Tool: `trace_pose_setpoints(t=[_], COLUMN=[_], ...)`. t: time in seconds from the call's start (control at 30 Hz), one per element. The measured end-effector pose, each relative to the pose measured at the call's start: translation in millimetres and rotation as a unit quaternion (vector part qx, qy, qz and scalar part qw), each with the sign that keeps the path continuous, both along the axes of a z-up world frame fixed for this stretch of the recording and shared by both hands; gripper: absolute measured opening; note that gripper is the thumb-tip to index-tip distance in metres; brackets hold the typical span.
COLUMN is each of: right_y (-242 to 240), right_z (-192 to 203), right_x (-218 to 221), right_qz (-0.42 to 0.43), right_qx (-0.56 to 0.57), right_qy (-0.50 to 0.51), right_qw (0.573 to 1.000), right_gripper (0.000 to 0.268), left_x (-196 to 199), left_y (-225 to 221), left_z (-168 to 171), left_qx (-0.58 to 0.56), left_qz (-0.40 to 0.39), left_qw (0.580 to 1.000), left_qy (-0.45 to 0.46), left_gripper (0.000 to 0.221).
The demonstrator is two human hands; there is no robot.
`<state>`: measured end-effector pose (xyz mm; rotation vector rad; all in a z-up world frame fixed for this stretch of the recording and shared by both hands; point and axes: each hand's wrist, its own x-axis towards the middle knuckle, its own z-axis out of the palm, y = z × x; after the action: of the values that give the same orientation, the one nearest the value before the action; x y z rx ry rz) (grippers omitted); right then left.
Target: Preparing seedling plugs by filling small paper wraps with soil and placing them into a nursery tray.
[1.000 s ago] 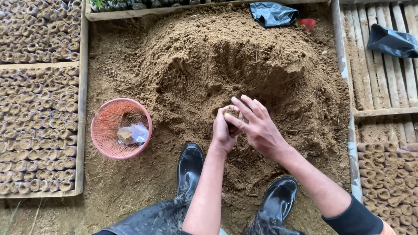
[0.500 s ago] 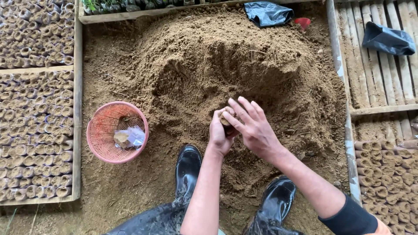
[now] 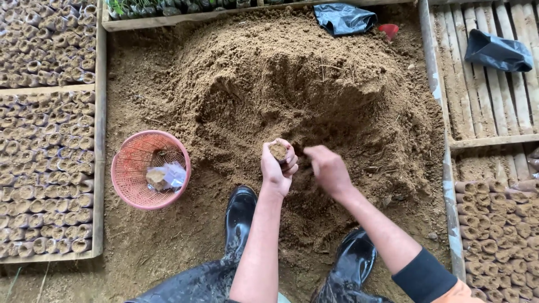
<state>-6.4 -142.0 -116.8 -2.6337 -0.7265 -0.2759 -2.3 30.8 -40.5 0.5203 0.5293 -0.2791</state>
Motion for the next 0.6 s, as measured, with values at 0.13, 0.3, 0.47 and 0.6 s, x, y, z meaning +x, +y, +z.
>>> trace_pose_setpoints(t=[0.13,0.3,0.47,0.6], right_y=[5.1,2.7,26.6,39.5], right_z=[77.6,107.6,146.1,162.0], right_x=[17.6,22.3,9.8,-4.1], right_qz=[-0.227,-0.219,-0.149,-0.064], right_qx=[0.424,0.673,0.672,0.563], right_qy=[0.319,0.517,0.401,0.313], right_qw=[0.817,0.482,0.604,0.762], right_gripper=[0.024,0.034,0.04,0.044], left_x=[0.6,-0.3,-2.4,-3.5], left_y=[-4.4,-2.2,-14.0,-27.7], left_z=[-3.0,3.2,3.5,18.5], left_qx=[0.017,0.039,0.04,0.032], left_qz=[-0.018,-0.021,-0.027,-0.04], left_qw=[1.0,0.999,0.997,0.997], left_qy=[-0.017,0.004,0.062,0.058], left_gripper=[0.025,0.019,0.022,0.019])
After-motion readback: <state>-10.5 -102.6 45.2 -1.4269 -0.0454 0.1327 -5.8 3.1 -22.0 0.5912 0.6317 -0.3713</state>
